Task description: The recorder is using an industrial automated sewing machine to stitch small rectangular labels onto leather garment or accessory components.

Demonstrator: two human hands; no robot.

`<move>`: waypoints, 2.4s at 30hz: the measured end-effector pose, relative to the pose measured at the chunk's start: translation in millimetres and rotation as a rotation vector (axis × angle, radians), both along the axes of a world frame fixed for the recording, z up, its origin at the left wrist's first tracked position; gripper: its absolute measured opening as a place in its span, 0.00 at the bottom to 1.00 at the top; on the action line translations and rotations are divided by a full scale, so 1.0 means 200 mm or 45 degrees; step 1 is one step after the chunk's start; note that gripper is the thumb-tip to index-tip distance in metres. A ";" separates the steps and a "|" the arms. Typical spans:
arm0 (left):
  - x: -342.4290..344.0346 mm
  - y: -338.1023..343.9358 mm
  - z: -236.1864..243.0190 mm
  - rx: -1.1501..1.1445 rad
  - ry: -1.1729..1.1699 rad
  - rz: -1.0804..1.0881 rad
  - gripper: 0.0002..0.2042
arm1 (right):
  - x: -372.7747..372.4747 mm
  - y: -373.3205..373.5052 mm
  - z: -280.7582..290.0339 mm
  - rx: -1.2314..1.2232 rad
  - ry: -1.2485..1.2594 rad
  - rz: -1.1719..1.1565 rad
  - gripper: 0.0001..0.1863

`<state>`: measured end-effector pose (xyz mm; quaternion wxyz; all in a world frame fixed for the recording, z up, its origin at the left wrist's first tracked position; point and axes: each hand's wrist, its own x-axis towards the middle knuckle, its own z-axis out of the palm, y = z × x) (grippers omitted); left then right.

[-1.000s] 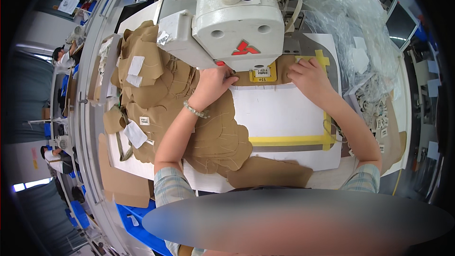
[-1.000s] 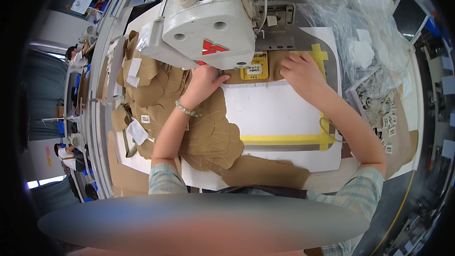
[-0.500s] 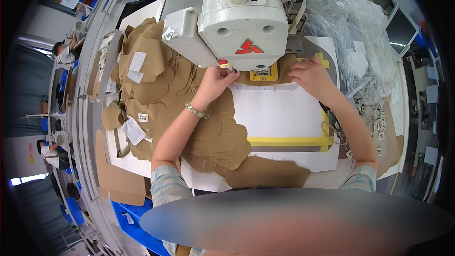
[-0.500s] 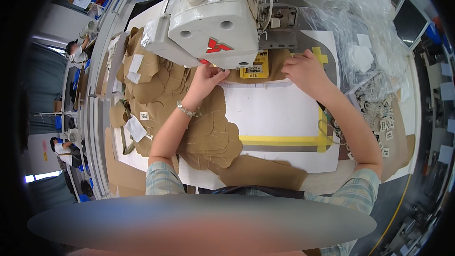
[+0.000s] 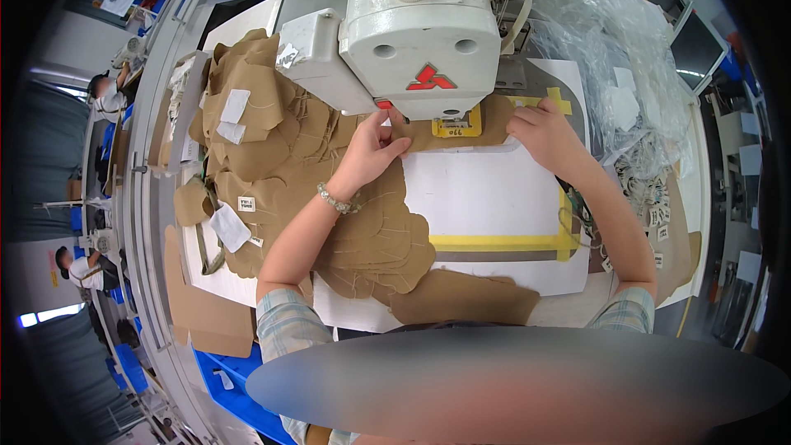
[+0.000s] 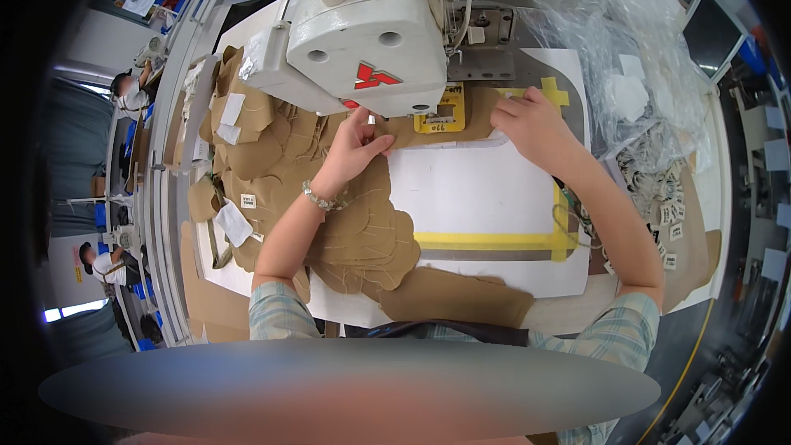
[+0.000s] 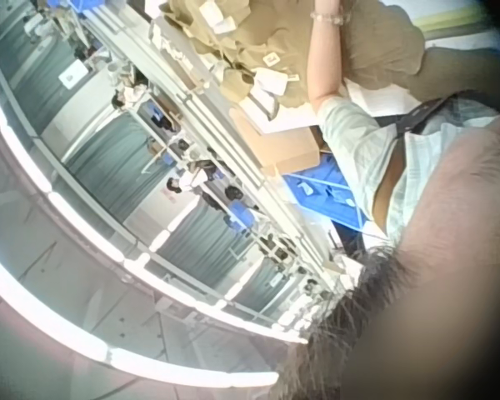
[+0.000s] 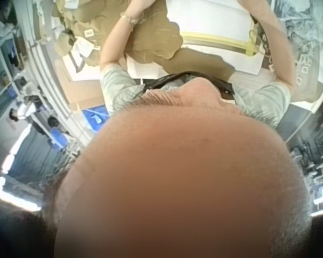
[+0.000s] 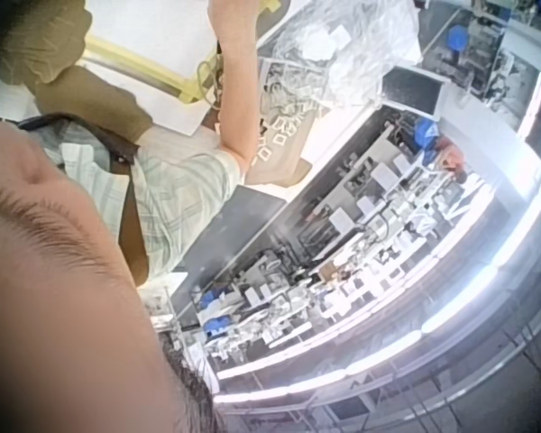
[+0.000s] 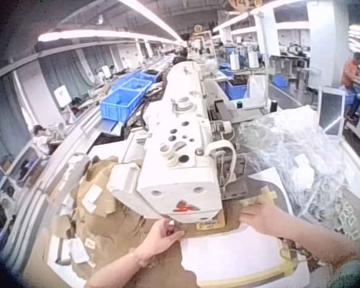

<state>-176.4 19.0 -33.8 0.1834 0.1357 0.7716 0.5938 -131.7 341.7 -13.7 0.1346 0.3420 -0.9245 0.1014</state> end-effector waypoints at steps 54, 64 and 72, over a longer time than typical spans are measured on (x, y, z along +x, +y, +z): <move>0.78 -0.72 0.21 -0.497 0.532 0.551 0.15 | 0.08 -0.70 -0.03 0.129 0.264 -0.062 0.25; 0.72 -0.76 0.24 -0.522 0.595 0.610 0.20 | 0.09 -0.63 -0.02 0.123 0.324 -0.062 0.19; 0.58 -0.60 0.36 -1.140 0.991 0.419 0.28 | 0.31 -0.28 0.07 0.126 0.194 -0.359 0.21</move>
